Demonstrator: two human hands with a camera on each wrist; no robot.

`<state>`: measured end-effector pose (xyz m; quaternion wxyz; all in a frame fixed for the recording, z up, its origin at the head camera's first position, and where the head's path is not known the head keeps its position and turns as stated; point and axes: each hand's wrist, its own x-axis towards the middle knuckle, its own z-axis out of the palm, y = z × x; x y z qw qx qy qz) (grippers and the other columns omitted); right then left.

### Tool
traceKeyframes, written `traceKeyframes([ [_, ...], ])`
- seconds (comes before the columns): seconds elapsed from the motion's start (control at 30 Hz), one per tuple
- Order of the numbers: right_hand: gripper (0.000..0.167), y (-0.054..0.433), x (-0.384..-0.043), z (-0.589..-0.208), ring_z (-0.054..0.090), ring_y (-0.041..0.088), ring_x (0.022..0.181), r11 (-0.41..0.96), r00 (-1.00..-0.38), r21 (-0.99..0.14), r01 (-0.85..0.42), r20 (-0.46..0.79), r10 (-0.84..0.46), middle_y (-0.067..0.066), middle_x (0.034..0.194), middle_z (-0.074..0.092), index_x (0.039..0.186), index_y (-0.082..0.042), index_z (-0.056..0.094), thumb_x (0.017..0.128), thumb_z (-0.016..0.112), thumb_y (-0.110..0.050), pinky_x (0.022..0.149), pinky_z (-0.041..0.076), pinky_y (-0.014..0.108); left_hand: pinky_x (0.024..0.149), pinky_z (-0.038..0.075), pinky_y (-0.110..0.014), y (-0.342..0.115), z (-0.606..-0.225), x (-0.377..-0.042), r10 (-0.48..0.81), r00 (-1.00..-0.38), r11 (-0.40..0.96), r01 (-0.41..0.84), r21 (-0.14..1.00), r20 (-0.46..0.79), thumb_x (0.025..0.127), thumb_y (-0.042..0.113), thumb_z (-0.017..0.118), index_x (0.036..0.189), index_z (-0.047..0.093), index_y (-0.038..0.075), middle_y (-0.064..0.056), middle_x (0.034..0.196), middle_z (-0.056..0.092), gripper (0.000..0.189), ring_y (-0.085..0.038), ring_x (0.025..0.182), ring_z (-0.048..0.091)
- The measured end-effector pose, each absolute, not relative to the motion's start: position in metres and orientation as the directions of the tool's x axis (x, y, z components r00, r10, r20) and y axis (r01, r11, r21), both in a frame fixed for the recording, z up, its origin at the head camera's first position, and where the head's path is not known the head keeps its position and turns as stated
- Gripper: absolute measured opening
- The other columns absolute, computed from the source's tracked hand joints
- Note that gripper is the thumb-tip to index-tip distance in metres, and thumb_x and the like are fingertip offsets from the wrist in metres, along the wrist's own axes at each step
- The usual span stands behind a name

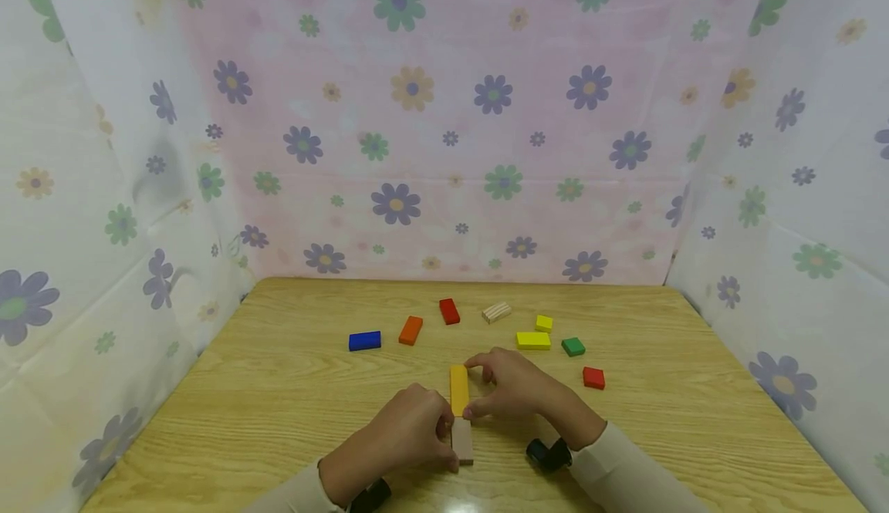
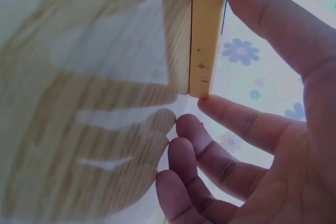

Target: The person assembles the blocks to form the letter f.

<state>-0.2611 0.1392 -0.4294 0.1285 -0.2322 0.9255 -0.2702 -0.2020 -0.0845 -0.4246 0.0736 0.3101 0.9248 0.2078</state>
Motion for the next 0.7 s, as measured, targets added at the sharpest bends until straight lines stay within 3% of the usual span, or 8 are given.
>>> traceKeyframes([
  [0.7, 0.083, 0.1413, -0.2617, -0.4314, 0.054, 0.017, 0.088, 0.754, -0.860, -0.546, -0.365, -0.113, -0.498, 0.002, 0.103, 0.062, 0.142, -0.017, 0.062, 0.073, 0.091, -0.054, 0.072, 0.046, 0.032, 0.053, 0.038, -0.019, -0.0850, -0.4235, -0.2018, 0.593, -0.805, 0.734, 0.527, 0.429, -0.026, 0.068, 0.042, 0.097, 0.074, 0.070, 0.020, 0.014, 0.062, 0.052, 0.036, -0.001, 0.057, 0.045],
])
